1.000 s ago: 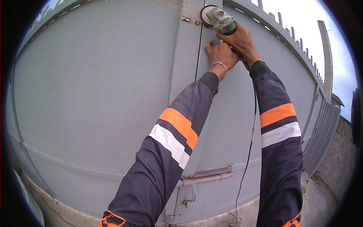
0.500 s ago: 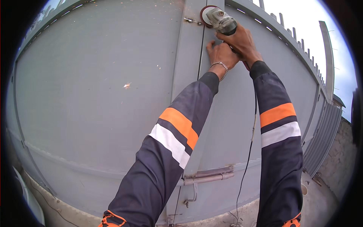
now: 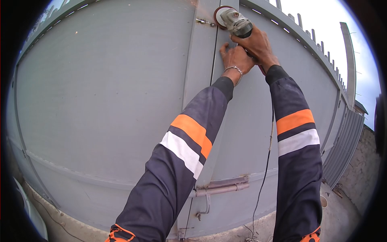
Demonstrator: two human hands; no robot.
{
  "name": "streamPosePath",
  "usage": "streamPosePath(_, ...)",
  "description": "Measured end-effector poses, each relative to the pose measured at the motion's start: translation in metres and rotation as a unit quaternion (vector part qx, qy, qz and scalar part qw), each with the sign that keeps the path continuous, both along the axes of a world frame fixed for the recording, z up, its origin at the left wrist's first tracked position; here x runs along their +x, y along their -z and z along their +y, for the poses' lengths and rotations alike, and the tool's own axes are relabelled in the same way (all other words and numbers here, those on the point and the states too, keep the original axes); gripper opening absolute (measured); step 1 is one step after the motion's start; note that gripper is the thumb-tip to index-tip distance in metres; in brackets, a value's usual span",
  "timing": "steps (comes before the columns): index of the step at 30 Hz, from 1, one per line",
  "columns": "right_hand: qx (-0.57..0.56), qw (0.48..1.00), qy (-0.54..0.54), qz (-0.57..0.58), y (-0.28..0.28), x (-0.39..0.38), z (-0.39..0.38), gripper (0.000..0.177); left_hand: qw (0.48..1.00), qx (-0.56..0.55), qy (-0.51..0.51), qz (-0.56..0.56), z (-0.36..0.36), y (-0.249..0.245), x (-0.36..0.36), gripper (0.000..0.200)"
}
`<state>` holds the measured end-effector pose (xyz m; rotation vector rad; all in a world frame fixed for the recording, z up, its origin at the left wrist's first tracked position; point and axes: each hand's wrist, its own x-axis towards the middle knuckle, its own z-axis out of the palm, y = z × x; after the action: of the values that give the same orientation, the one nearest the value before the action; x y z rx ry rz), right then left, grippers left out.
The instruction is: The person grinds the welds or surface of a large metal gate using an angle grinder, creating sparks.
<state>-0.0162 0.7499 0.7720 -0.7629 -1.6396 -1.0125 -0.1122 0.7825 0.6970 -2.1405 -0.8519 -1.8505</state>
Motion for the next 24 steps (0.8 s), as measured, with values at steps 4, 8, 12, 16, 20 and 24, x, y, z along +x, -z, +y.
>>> streamPosePath(4,0.005,1.0,0.004,0.005,0.001,-0.001,0.0,0.07,1.0,-0.001,-0.004,0.003,0.0,0.0,0.0,0.056)
streamPosePath(8,0.004,1.0,0.009,0.005,0.0,-0.001,0.003,0.071,1.0,0.007,0.009,0.003,0.001,0.001,-0.002,0.055)
streamPosePath(12,0.009,1.0,-0.002,0.002,0.001,0.0,0.002,0.071,1.0,0.018,0.02,-0.008,-0.001,0.003,-0.002,0.055)
streamPosePath(16,0.006,1.0,0.017,0.017,0.001,0.001,0.003,0.072,1.0,-0.009,-0.003,0.01,-0.005,0.001,-0.003,0.056)
streamPosePath(20,0.006,1.0,0.007,0.005,0.002,0.002,0.003,0.073,1.0,0.002,0.01,0.005,-0.002,0.002,-0.002,0.058)
streamPosePath(24,0.012,1.0,0.017,0.012,0.002,0.001,0.003,0.071,1.0,0.007,0.007,-0.001,0.003,0.002,-0.001,0.059)
